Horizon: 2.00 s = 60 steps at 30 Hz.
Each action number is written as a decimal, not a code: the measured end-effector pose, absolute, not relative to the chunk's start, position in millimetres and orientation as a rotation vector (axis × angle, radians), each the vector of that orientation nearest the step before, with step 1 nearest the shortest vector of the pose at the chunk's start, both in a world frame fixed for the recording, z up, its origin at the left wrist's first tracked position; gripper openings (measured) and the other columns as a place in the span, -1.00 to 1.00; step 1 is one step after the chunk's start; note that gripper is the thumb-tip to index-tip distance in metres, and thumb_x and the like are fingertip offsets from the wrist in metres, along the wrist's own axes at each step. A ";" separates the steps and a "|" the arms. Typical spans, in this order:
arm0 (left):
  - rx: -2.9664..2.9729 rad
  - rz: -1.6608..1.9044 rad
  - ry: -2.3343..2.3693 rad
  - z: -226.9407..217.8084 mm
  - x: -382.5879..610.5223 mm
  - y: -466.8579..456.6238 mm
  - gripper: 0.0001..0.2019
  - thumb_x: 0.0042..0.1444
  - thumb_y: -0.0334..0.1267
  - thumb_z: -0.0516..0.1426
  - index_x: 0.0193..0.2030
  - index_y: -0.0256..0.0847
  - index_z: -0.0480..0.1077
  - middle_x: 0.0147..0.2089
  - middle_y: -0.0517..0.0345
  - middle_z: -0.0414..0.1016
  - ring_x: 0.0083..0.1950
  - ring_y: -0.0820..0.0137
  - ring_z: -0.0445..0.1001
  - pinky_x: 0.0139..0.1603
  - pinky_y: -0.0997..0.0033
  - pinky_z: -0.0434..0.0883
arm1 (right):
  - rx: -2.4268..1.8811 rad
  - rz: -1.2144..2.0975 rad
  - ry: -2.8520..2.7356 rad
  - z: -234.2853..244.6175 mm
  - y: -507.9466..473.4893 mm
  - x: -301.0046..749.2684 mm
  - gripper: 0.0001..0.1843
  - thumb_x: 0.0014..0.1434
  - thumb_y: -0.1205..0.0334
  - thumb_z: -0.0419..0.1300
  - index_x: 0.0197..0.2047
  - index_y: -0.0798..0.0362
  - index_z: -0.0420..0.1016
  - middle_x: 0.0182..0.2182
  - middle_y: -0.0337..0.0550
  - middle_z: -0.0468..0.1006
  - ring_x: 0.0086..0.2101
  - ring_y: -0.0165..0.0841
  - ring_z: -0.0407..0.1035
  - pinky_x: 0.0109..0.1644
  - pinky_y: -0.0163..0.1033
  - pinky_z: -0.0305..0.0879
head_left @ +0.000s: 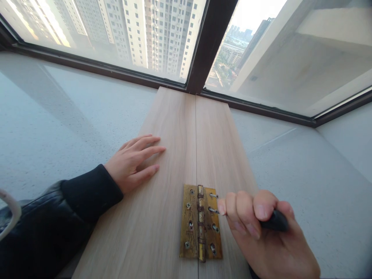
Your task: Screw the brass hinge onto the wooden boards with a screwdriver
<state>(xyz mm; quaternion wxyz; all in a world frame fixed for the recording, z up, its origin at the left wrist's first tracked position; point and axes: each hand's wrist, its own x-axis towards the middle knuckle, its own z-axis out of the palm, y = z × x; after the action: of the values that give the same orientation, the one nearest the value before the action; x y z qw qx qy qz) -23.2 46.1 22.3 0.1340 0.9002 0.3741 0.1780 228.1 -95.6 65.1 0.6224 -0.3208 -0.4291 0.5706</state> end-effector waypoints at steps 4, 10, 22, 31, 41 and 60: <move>2.606 0.521 1.094 22.8 -23.0 45.8 -0.57 0.28 -0.08 -0.05 0.21 -0.16 0.33 0.34 -0.04 0.25 0.40 0.07 0.12 0.35 -0.07 0.16 | -0.817 1.212 -1.013 63.2 -98.8 235.8 -0.60 0.27 -0.20 0.12 -0.31 -0.05 0.49 -0.45 -0.24 0.26 -0.37 -0.36 0.25 -0.15 -0.19 0.37; 2.607 0.538 1.084 21.4 -23.3 45.9 -0.57 0.29 -0.08 -0.05 0.21 -0.15 0.33 0.34 -0.04 0.25 0.40 0.09 0.12 0.34 -0.07 0.16 | -0.785 1.125 -1.062 56.7 -102.1 234.9 -0.71 0.31 -0.12 0.15 -0.10 -0.15 0.56 -0.40 -0.24 0.36 -0.37 -0.41 0.30 -0.09 -0.18 0.39; 2.604 0.522 1.089 20.7 -23.9 46.8 -0.57 0.29 -0.06 -0.05 0.21 -0.13 0.32 0.35 -0.03 0.25 0.41 0.09 0.11 0.35 -0.06 0.16 | -0.783 1.289 -0.951 63.8 -97.8 237.4 -0.61 0.23 -0.20 0.14 -0.31 -0.03 0.42 -0.48 -0.26 0.21 -0.41 -0.36 0.19 -0.24 -0.19 0.30; 2.608 0.526 1.079 21.3 -23.8 46.3 -0.57 0.29 -0.08 -0.05 0.22 -0.14 0.32 0.34 -0.04 0.24 0.41 0.10 0.10 0.35 -0.08 0.15 | -0.743 1.146 -0.965 57.7 -94.1 240.6 -0.76 0.30 -0.05 0.20 -0.13 -0.13 0.59 -0.39 -0.26 0.37 -0.38 -0.46 0.34 -0.16 -0.25 0.42; 2.607 0.527 1.090 20.5 -24.0 46.3 -0.57 0.29 -0.06 -0.06 0.22 -0.11 0.32 0.35 -0.01 0.24 0.41 0.10 0.11 0.35 -0.07 0.16 | -0.978 1.068 -0.949 56.2 -102.0 232.5 -0.65 0.21 -0.20 0.22 -0.21 -0.11 0.55 -0.46 -0.19 0.36 -0.41 -0.29 0.31 -0.21 -0.02 0.40; 2.623 0.548 1.063 18.8 -25.0 47.3 -0.57 0.30 -0.08 -0.05 0.22 -0.15 0.32 0.34 -0.06 0.24 0.41 0.07 0.11 0.33 -0.12 0.17 | -0.660 1.442 -0.916 67.2 -90.4 226.4 -0.50 0.35 -0.25 -0.06 -0.32 -0.07 0.44 -0.64 -0.36 0.01 -0.57 -0.42 -0.07 -0.41 -0.28 0.05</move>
<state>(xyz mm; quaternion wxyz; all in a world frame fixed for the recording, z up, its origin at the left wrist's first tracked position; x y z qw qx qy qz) -25.0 47.3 18.8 0.1292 0.9023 0.3656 0.1884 226.4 -90.4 67.2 0.6091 -0.2859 -0.3965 0.6245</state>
